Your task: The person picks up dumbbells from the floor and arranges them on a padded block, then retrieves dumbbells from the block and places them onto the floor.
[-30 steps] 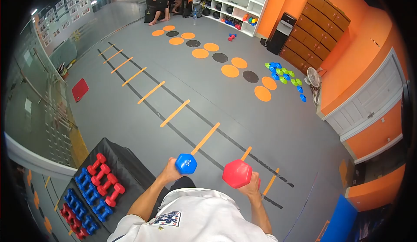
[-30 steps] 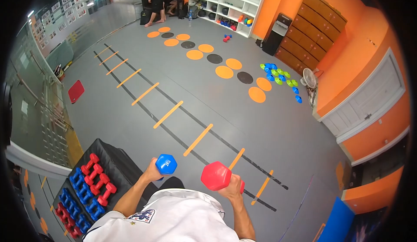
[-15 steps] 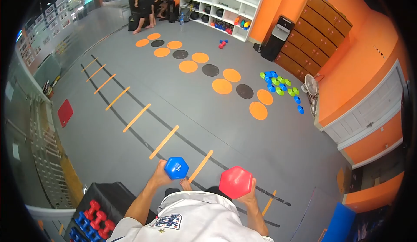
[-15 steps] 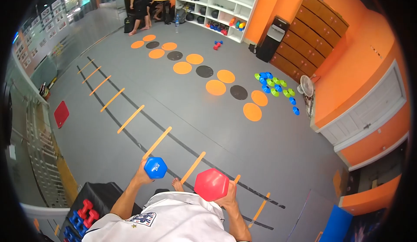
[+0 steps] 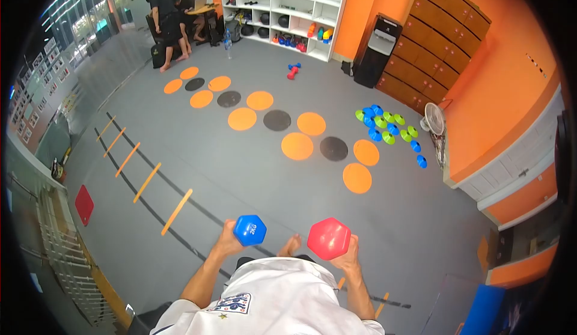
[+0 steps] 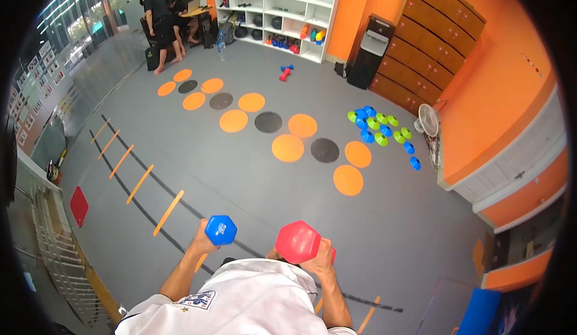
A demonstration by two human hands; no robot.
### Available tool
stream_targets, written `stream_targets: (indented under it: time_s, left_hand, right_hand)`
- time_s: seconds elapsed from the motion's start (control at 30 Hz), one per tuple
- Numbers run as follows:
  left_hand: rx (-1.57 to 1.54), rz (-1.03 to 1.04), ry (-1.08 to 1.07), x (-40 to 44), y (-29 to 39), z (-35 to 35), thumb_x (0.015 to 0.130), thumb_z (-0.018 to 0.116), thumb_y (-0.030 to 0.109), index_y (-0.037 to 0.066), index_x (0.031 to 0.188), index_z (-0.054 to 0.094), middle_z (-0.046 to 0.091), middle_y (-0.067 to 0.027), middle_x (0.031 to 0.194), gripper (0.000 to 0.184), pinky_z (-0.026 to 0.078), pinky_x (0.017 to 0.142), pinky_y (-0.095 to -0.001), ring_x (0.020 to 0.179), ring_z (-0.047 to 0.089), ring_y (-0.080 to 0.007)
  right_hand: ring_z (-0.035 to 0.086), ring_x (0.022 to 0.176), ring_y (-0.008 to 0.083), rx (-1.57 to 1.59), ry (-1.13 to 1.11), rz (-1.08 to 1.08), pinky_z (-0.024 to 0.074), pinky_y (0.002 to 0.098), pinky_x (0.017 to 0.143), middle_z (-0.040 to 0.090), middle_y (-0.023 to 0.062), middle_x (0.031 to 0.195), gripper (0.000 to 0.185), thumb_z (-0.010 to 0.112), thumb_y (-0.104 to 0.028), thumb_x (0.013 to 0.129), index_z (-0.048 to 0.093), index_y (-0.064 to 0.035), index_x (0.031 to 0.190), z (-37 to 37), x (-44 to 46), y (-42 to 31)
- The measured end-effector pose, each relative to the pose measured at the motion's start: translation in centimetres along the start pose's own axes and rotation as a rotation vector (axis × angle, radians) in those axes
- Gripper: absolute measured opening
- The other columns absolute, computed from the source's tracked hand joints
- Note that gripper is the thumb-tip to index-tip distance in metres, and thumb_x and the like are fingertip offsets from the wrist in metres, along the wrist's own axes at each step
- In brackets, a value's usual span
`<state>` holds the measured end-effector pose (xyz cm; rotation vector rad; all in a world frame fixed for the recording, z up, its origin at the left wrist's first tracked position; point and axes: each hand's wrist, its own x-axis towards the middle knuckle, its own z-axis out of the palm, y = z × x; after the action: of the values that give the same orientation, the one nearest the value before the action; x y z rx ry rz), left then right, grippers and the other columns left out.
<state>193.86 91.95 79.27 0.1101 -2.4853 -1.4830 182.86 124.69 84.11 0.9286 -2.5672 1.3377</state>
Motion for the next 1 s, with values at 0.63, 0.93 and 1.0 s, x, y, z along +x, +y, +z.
stream_targets:
  time_s: [0.63,0.93,1.0]
  left_hand:
    - [0.050,-0.200,0.121,53.3,-11.1,0.1,0.067,0.075,0.004,0.004,0.069,0.065,0.063,-0.0061,0.060,0.010,0.047,0.054,-0.0319,0.056,0.056,-0.0091]
    - [-0.036,-0.149,0.039,80.1,-13.3,0.8,0.063,0.077,0.006,0.003,0.064,0.059,0.059,-0.0091,0.057,0.018,0.046,0.052,-0.0337,0.050,0.055,-0.0141]
    - [-0.052,-0.160,0.049,85.7,-14.1,2.4,0.062,0.077,0.003,0.004,0.065,0.059,0.059,-0.0054,0.057,0.018,0.046,0.052,-0.0317,0.051,0.055,-0.0119]
  right_hand:
    - [0.067,0.064,0.0341,-0.036,-0.015,-0.065,0.0511,0.0384,0.058,0.064,0.0138,0.065,0.021,0.081,-0.012,0.061,0.064,-0.0056,0.072,0.8,53.4,22.4]
    - [0.069,0.066,0.0318,0.069,0.039,0.122,0.0534,0.0370,0.060,0.068,0.0117,0.070,0.024,0.082,-0.009,0.061,0.066,-0.0039,0.079,0.8,74.5,34.2]
    - [0.070,0.068,0.0315,0.085,0.022,0.136,0.0538,0.0373,0.061,0.069,0.0118,0.071,0.024,0.082,-0.009,0.061,0.066,-0.0036,0.079,0.4,79.1,38.9]
